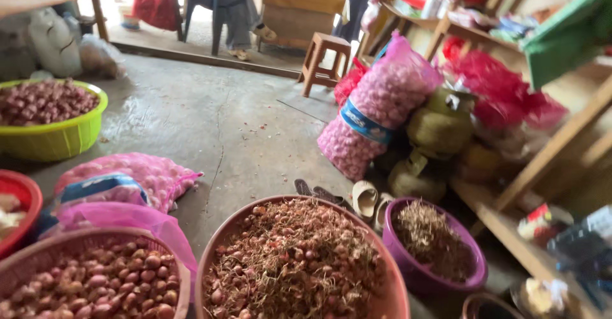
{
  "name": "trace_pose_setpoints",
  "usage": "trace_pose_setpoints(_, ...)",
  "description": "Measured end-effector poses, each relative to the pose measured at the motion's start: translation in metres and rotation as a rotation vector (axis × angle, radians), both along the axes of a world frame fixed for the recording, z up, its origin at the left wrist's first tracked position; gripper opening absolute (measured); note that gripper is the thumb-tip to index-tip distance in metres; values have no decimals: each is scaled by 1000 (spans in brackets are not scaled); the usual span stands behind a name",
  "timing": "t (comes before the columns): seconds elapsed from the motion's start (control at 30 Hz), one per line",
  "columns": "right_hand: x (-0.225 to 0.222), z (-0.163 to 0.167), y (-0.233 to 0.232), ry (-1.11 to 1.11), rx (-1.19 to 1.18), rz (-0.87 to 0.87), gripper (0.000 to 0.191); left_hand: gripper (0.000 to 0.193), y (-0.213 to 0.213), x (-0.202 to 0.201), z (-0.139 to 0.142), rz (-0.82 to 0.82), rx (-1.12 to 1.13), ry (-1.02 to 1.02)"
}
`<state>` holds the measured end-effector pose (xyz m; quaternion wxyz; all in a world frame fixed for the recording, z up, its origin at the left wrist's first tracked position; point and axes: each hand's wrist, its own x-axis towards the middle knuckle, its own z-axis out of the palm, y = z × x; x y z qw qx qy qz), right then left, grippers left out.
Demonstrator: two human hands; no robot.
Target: The person sits on the floor trimming dried roots and stems off shallots with scissors, one bulb at a time, placing trimmed shallots into a basket beside them and discarding trimmings into a separate basket. They occasionally sort through the untrimmed pile in the large basin to pick the next shallot.
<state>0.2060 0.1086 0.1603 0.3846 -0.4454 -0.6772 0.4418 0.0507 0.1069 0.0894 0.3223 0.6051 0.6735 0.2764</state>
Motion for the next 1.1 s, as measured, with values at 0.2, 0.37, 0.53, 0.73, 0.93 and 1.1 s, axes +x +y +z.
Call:
trace_pose_setpoints(0.2,-1,-37,13,-45,3,-26,58,46,7,-3,-54,61,83,-153)
trace_pose_setpoints(0.37,6,-70,1,-51,23,-40,59,45,-24,-23,-75,150,306,-797)
trace_pose_setpoints(0.53,26,-80,-9,-56,-37,-47,61,36,-67,-36,-61,277,193,-1432)
trace_pose_setpoints(0.73,54,-48,-44,-67,137,272,42,25,-69,-37,-47,356,123,-1294)
trace_pose_setpoints(0.93,61,-4,-75,-139,-301,257,42,27,-88,-24,-41,142,210,-1757)
trace_pose_setpoints(1.1,60,4,-78,-229,-260,294,43,28,-98,-15,-24,99,187,-1703)
